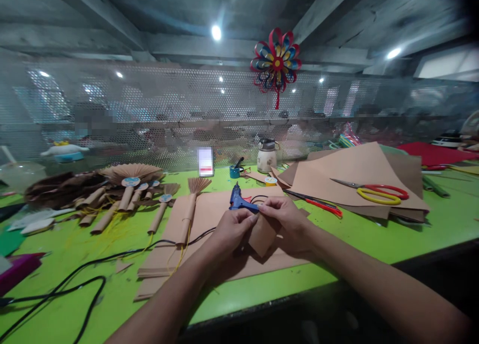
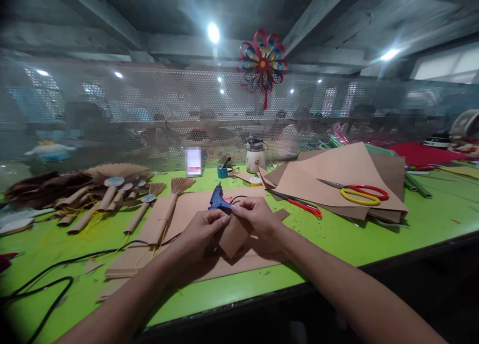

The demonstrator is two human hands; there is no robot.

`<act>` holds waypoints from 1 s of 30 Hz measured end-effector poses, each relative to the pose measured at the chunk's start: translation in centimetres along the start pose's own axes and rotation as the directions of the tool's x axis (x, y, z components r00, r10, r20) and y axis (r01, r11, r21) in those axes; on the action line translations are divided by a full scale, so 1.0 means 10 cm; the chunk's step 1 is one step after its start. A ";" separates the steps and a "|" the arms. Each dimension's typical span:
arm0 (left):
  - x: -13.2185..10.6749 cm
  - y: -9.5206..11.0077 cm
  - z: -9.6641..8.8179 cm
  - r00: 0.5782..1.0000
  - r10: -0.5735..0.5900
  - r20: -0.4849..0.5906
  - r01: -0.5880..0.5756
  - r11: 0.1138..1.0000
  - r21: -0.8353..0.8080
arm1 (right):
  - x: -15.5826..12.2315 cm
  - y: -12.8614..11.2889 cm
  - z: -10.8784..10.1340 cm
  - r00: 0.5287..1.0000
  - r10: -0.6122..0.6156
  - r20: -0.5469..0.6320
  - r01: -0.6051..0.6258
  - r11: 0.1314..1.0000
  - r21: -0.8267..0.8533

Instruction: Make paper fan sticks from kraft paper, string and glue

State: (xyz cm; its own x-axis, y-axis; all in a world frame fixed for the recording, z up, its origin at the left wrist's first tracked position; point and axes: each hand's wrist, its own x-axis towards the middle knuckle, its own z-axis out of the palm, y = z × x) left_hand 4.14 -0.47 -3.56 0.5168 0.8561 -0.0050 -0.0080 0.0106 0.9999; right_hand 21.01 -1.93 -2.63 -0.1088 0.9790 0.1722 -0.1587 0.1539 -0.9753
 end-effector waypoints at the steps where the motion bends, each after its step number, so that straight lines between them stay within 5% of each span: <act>1: 0.00 0.01 0.01 1.000 0.009 -0.003 -0.009 1.000 -0.009 | 0.00 0.00 0.01 1.000 0.005 -0.008 -0.005 1.000 0.013; 18: 0.00 0.06 -0.03 0.989 0.097 -0.112 -0.093 0.995 0.036 | -0.04 -0.05 0.03 0.991 0.134 0.019 -0.135 0.987 0.087; 25: 0.00 0.06 -0.01 0.993 0.053 -0.103 -0.056 0.998 -0.022 | 0.00 0.01 0.02 0.996 0.084 -0.006 -0.084 0.996 -0.017; 30: -0.04 0.10 -0.04 0.994 -0.092 -0.064 0.080 0.983 -0.167 | 0.02 -0.02 -0.01 0.993 0.076 -0.085 -0.078 0.997 -0.015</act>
State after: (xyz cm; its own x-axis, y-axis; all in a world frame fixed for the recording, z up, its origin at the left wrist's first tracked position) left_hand 3.63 -0.59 -2.59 0.4597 0.8827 -0.0979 -0.1094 0.1656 0.9801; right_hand 21.08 -1.72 -2.45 -0.0372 0.9957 0.0849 -0.1353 0.0791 -0.9876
